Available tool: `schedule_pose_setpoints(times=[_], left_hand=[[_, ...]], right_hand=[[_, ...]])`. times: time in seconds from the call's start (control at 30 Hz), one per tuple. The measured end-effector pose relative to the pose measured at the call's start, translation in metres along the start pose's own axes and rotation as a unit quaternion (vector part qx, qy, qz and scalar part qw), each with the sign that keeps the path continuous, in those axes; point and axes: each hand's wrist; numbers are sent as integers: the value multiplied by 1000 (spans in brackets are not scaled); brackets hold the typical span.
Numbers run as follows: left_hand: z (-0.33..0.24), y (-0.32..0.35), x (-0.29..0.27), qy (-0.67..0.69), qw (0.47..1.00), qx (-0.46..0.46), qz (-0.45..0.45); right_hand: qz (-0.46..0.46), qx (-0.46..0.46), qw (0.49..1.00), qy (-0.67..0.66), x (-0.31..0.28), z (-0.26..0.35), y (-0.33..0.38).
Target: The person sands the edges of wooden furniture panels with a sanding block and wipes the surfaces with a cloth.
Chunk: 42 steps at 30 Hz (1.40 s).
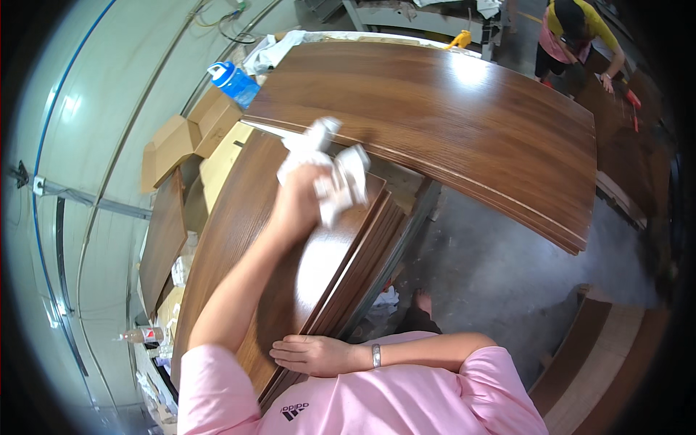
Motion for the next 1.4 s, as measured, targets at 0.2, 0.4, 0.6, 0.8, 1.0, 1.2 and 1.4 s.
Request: schedule_pose_setpoints(times=[0.2,0.4,0.6,0.8,1.0,1.2,1.4], left_hand=[[0,-24,43,49,997,16,-65],[35,-34,-9,315,914,-222,-125],[6,-23,14,-122,985,107,-52],[71,-34,-66,-223,957,-179,36],[11,-48,-46,-212,961,-137,114],[19,-67,-45,-110,948,-233,187],[20,-73,-47,-43,951,-236,196]], right_hand=[[43,17,999,-1,-5,-2,7],[46,-21,999,19,-15,-3,0],[-44,115,978,166,-96,-28,-15],[-83,110,966,218,-94,-60,-13],[-121,62,950,281,-90,-71,-5],[-117,48,949,288,-89,-73,-3],[-118,46,948,291,-88,-74,0]])
Point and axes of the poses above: each hand's wrist, its own y-axis away from the middle knuckle, its own x-axis out of the palm, z = x × y, and after that the axes turned 2 degrees about z, right-handed
